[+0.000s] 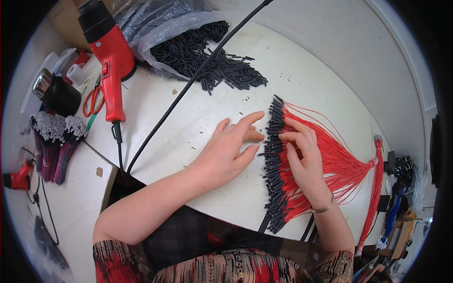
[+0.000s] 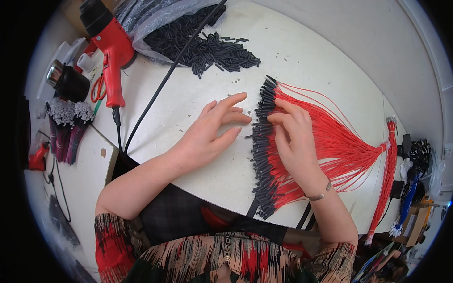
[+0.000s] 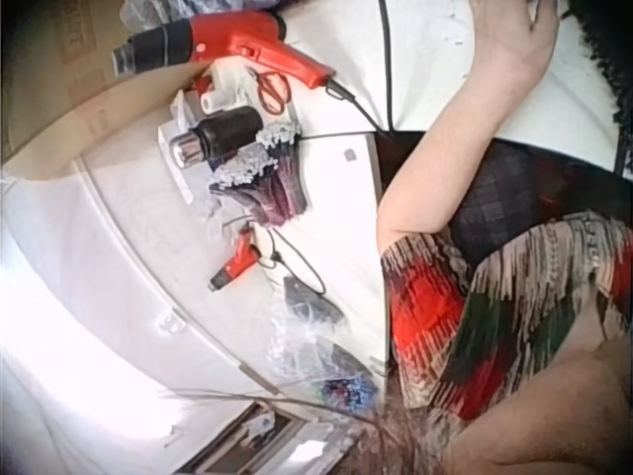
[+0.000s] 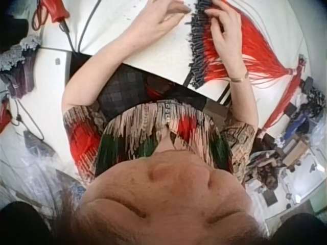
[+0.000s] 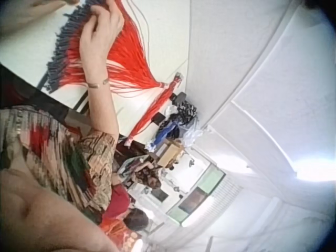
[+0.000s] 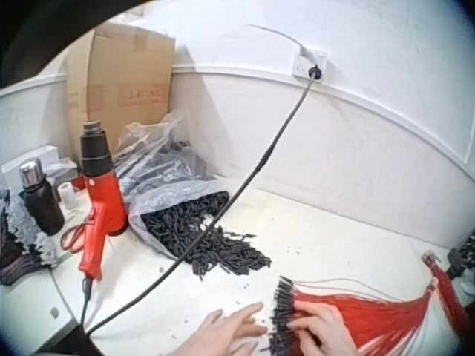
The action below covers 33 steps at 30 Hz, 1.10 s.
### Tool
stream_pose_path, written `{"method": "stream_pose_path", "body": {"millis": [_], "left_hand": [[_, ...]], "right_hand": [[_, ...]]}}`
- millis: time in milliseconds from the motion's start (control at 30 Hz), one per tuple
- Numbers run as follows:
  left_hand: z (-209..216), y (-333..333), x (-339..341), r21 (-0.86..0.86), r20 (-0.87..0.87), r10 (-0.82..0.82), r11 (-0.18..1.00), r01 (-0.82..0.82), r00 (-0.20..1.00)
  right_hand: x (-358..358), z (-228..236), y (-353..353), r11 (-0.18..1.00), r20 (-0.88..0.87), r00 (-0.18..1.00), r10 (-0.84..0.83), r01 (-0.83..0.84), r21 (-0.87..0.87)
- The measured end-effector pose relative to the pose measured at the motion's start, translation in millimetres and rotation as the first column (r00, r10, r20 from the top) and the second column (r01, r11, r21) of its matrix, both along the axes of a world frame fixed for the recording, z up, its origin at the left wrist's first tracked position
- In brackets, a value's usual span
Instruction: The person fits black tubing onto the ends of individual red wires in a harness and then aligns and presses the sleeved wires flat on the table by hand.
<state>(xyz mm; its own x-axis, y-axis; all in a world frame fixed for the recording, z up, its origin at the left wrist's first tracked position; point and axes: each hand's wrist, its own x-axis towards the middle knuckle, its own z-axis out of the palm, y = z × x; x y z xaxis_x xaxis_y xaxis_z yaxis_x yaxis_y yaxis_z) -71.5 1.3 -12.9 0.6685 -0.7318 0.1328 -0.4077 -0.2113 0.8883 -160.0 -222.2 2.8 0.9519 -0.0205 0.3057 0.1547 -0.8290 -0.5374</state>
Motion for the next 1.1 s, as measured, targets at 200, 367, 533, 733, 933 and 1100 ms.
{"method": "stream_pose_path", "body": {"millis": [200, 367, 533, 733, 933, 1100], "left_hand": [[2.6, 2.3, -0.8, -0.048, -0.061, 0.046, 0.998, -0.049, 0.997], [-2.4, 1.0, 0.4, -0.153, -0.18, 0.054, 0.985, -0.082, 0.982], [1.1, 1.8, 1.2, -0.083, -0.193, 0.077, 0.992, -0.094, 0.978], [-0.1, 1.2, 1.4, -0.082, -0.172, 0.086, 0.992, -0.101, 0.981], [-0.6, 2.5, 1.5, -0.085, -0.177, 0.079, 0.992, -0.095, 0.981], [-2.0, 1.2, 0.9, -0.16, -0.225, 0.059, 0.982, -0.097, 0.972]], "right_hand": [[5.7, 8.1, -5.1, 0.999, -0.018, 1.0, -0.019, 0.019, -0.037], [14.3, 5.4, -10.8, 0.983, 0.021, 1.0, -0.015, 0.018, -0.185], [14.1, 3.2, -11.1, 0.979, 0.017, 1.0, 0.008, -0.005, -0.203], [10.3, 1.2, -9.9, 0.986, 0.011, 1.0, 0.018, -0.015, -0.165], [8.7, 1.2, -9.0, 0.988, 0.004, 1.0, 0.023, -0.022, -0.155], [7.9, 2.2, -9.1, 0.989, -0.009, 1.0, 0.022, -0.023, -0.144]]}}
